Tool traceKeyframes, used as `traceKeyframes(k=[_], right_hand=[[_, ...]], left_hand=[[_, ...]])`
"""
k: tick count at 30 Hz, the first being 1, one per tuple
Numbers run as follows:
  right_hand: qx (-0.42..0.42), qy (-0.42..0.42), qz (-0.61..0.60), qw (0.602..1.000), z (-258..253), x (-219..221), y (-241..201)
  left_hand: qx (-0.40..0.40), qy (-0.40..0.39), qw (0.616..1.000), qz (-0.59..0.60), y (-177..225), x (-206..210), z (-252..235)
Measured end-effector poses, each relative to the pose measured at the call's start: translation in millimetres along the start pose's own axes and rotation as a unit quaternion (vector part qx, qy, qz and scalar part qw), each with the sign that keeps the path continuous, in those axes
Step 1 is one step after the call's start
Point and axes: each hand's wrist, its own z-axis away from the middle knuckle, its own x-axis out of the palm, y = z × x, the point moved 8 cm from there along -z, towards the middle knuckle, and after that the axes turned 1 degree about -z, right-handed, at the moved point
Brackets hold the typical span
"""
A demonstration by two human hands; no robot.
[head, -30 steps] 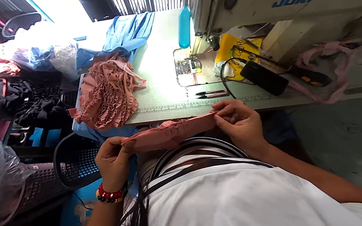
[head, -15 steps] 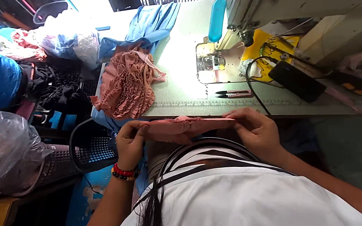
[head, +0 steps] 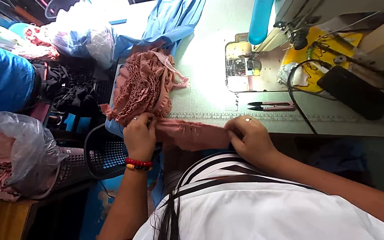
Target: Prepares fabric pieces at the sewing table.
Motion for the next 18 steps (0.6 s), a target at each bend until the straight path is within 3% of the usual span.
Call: traceKeyframes(k=[4, 11, 18], right_hand=[[-0.014, -0.016, 0.0, 1.0, 0.2, 2.4, 2.6], [-0.022, -0.032, 0.011, 0.999, -6.6, 5.5, 3.4], [-0.017, -0.033, 0.025, 0.999, -15.6, 11.6, -1.9]], left_hand=[[0.003, -0.021, 1.0, 0.014, -10.5, 1.2, -0.7], [-0.105, -0.138, 0.985, 0.016, -16.8, -0.3, -11.4], [-0.065, -0.064, 0.995, -0.034, -13.2, -10.6, -14.0]])
